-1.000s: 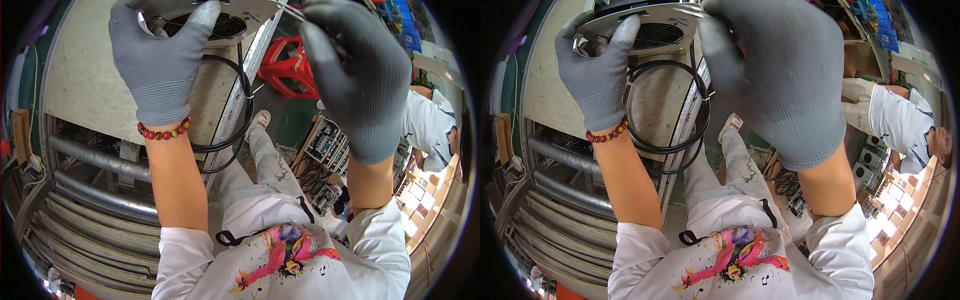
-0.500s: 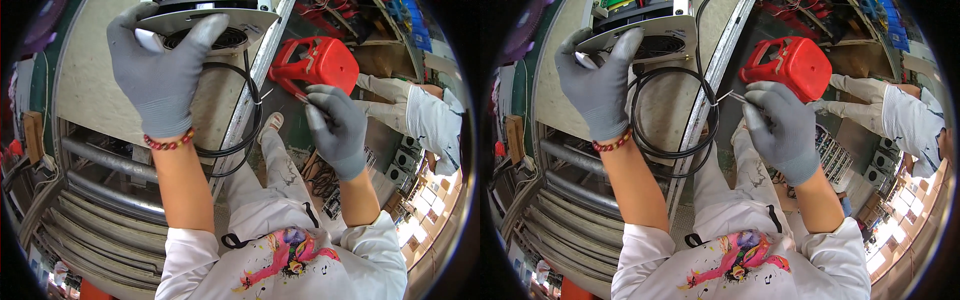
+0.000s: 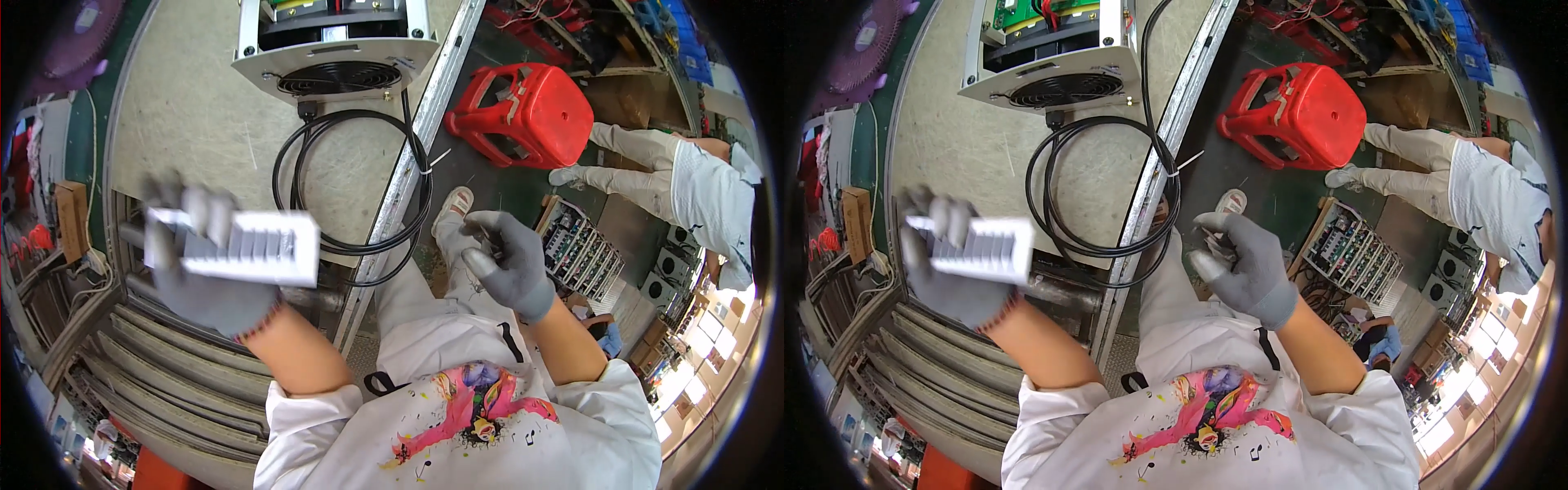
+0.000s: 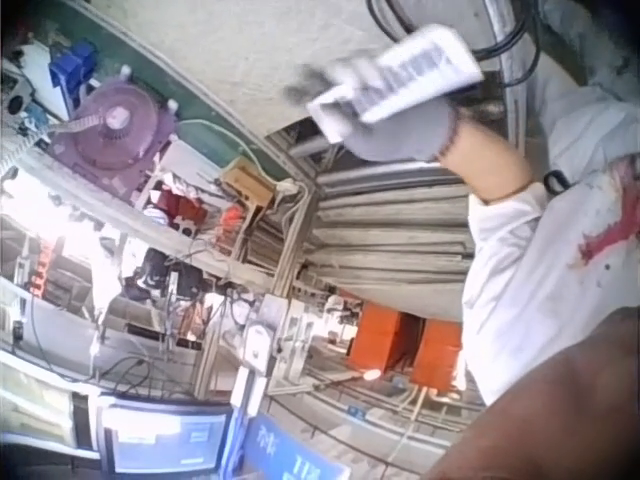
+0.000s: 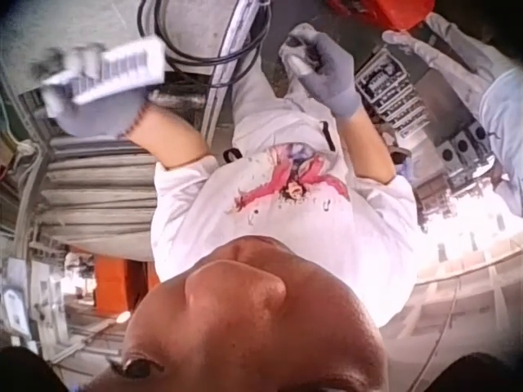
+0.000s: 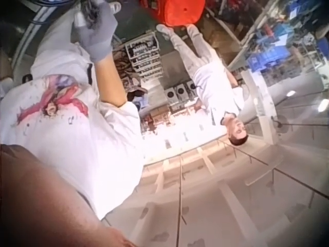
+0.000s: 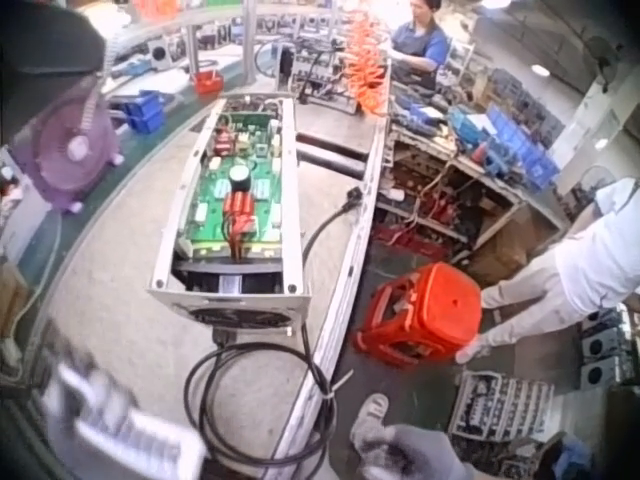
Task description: Assemble and inspect the internal electronic components of an inverter unit on a production line.
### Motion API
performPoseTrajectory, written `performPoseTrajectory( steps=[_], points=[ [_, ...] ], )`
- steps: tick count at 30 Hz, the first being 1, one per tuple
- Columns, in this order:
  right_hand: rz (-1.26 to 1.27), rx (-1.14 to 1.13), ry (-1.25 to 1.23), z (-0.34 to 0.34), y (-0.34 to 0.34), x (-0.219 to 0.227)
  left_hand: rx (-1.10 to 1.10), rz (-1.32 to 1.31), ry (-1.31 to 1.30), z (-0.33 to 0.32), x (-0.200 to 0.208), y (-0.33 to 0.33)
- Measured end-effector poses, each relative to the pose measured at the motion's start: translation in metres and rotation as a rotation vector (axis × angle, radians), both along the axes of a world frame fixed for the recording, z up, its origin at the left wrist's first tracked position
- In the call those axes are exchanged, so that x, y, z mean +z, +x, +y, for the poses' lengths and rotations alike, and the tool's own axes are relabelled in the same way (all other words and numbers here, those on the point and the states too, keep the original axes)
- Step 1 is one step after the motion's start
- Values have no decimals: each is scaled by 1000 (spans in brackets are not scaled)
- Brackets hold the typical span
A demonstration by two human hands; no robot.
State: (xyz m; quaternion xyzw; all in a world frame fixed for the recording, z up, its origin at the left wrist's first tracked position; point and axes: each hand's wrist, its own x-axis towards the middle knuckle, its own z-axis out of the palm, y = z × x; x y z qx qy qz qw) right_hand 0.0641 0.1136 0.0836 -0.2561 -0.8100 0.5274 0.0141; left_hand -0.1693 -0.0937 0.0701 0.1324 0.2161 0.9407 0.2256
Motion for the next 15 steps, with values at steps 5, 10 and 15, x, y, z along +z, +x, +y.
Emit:
performPoseTrajectory(
  steps=[5, 10, 15],
  points=[
    [29, 205, -393, 1, -25, 31, -83, 253, -924, 43, 18, 115],
    [52, 378, -364, 28, -28, 32, -52, 434, -944, 87, 19, 125],
    [13, -220, -526, 115, -38, 27, 385, 361, -2005, 62, -50, 107]
  ],
)
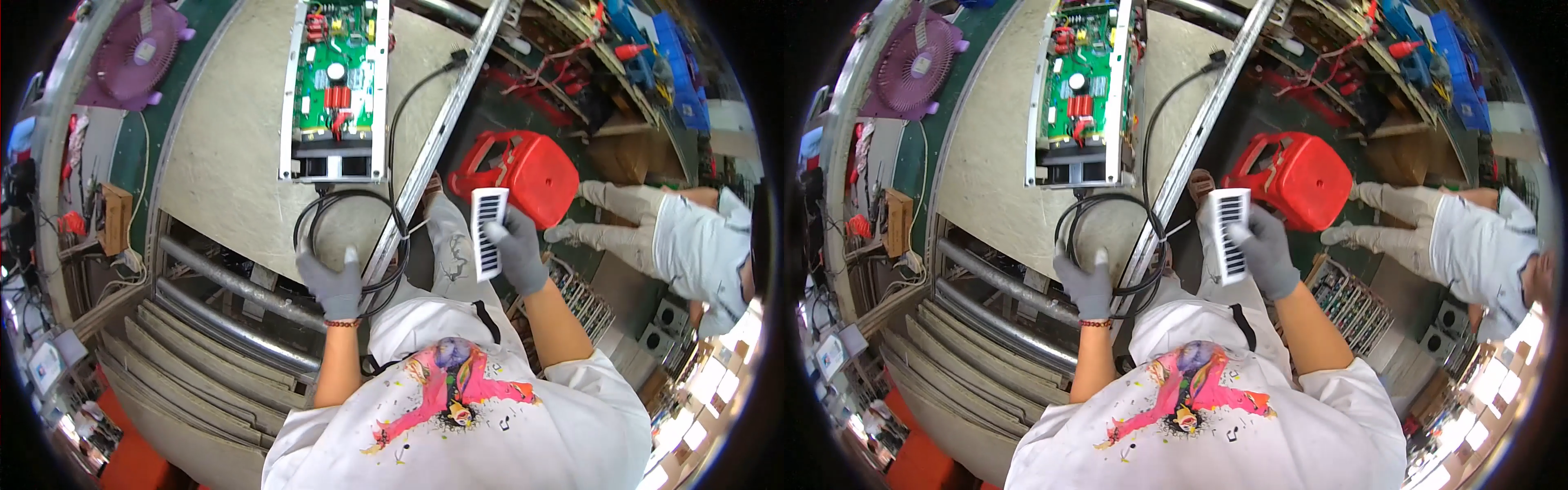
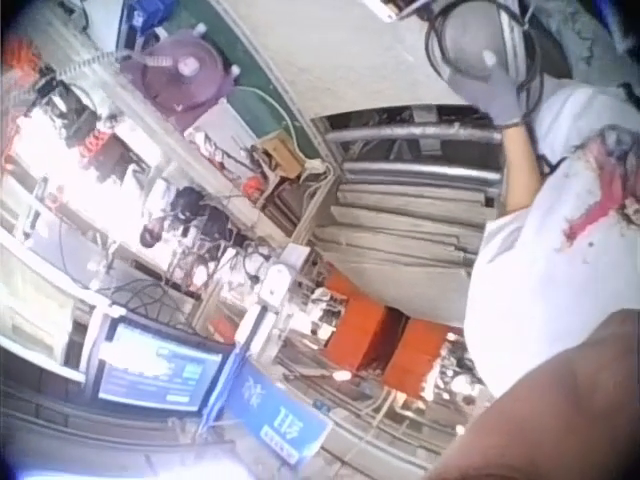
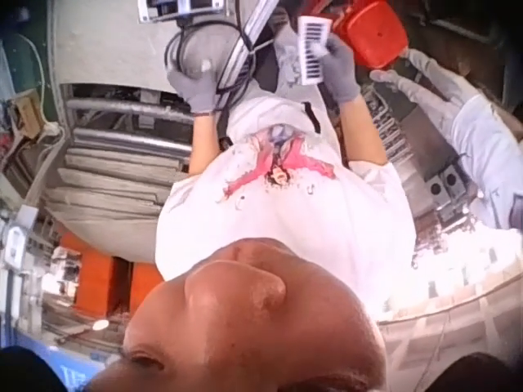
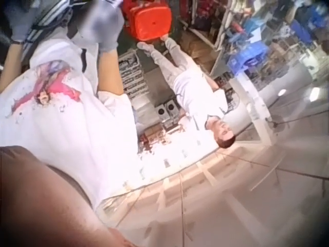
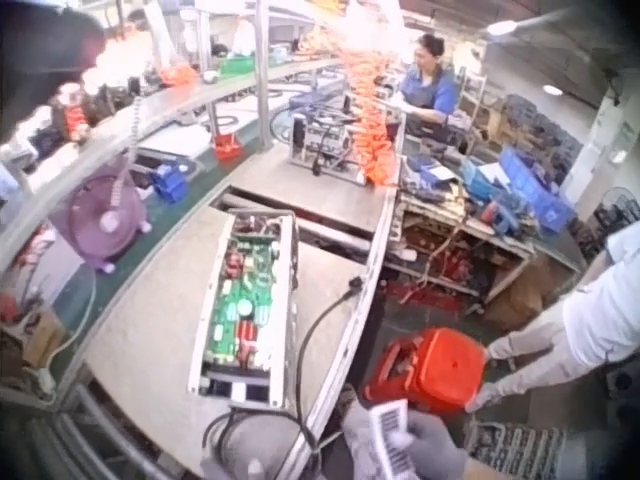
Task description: Assemble and inspect the internal electronic components of an inverter unit on a production line.
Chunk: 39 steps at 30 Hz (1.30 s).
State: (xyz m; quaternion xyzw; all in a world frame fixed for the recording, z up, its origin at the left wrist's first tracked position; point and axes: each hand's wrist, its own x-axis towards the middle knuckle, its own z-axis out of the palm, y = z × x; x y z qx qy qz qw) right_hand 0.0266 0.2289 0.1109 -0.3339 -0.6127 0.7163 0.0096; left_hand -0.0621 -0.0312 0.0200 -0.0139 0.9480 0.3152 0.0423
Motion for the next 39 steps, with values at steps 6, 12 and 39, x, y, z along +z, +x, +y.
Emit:
performPoseTrajectory(
  steps=[6, 12, 39],
  points=[
    [3, 130, 345, 114, -53, -105, 535, -570, -484, 8, -40, 24],
    [387, 427, 1208, 188, -198, -146, 639, -726, -622, 4, -32, 1],
    [-388, -843, 874, 578, -113, -130, 712, -200, 203, 109, 109, -148]
  ],
)
